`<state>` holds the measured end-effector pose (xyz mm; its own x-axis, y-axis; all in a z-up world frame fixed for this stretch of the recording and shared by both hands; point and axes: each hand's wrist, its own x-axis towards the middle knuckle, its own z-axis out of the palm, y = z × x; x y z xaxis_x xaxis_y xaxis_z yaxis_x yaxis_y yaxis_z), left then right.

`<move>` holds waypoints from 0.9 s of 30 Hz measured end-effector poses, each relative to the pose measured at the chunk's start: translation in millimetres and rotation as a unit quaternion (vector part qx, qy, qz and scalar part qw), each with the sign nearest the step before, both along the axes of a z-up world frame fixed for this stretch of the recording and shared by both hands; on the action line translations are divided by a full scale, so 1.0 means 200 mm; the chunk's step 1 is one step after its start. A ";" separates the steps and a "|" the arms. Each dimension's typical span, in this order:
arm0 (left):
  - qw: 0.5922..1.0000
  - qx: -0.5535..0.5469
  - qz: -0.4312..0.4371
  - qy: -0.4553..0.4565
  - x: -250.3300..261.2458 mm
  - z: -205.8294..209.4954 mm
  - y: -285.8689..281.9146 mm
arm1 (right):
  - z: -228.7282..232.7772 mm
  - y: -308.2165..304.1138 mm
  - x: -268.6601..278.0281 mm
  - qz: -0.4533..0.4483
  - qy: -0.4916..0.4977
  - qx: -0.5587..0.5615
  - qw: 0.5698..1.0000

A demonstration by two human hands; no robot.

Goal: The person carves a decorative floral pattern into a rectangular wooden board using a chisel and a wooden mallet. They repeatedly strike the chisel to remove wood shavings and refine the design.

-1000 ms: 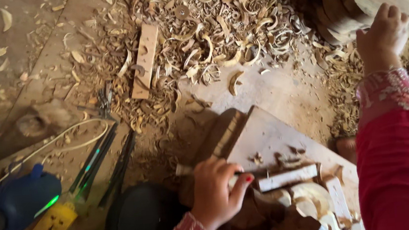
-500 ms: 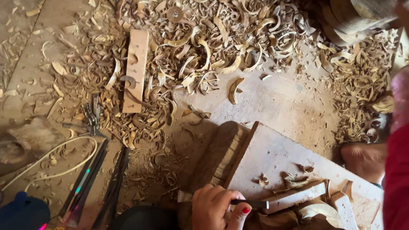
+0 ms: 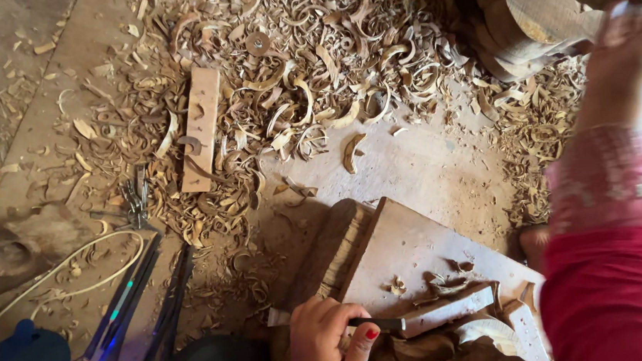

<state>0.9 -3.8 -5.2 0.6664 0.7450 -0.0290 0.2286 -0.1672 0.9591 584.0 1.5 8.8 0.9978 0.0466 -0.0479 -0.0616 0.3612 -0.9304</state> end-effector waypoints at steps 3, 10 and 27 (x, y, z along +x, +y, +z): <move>1.000 -0.016 -0.003 0.010 -0.01 0.02 0.01 | -0.17 0.06 -0.09 0.059 0.059 0.129 0.988; 1.000 -0.015 -0.009 0.009 -0.01 0.00 0.00 | -0.40 0.14 -0.12 0.054 0.120 0.210 0.969; 1.000 0.006 -0.014 -0.011 -0.01 0.01 0.01 | -0.45 0.16 0.19 -0.021 0.201 0.028 0.979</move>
<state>-0.3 -0.9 -3.2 0.6871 0.7266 -0.0042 0.2021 -0.1855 0.9616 622.3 32.9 -80.8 0.9001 0.0199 -0.4353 -0.4024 0.4212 -0.8128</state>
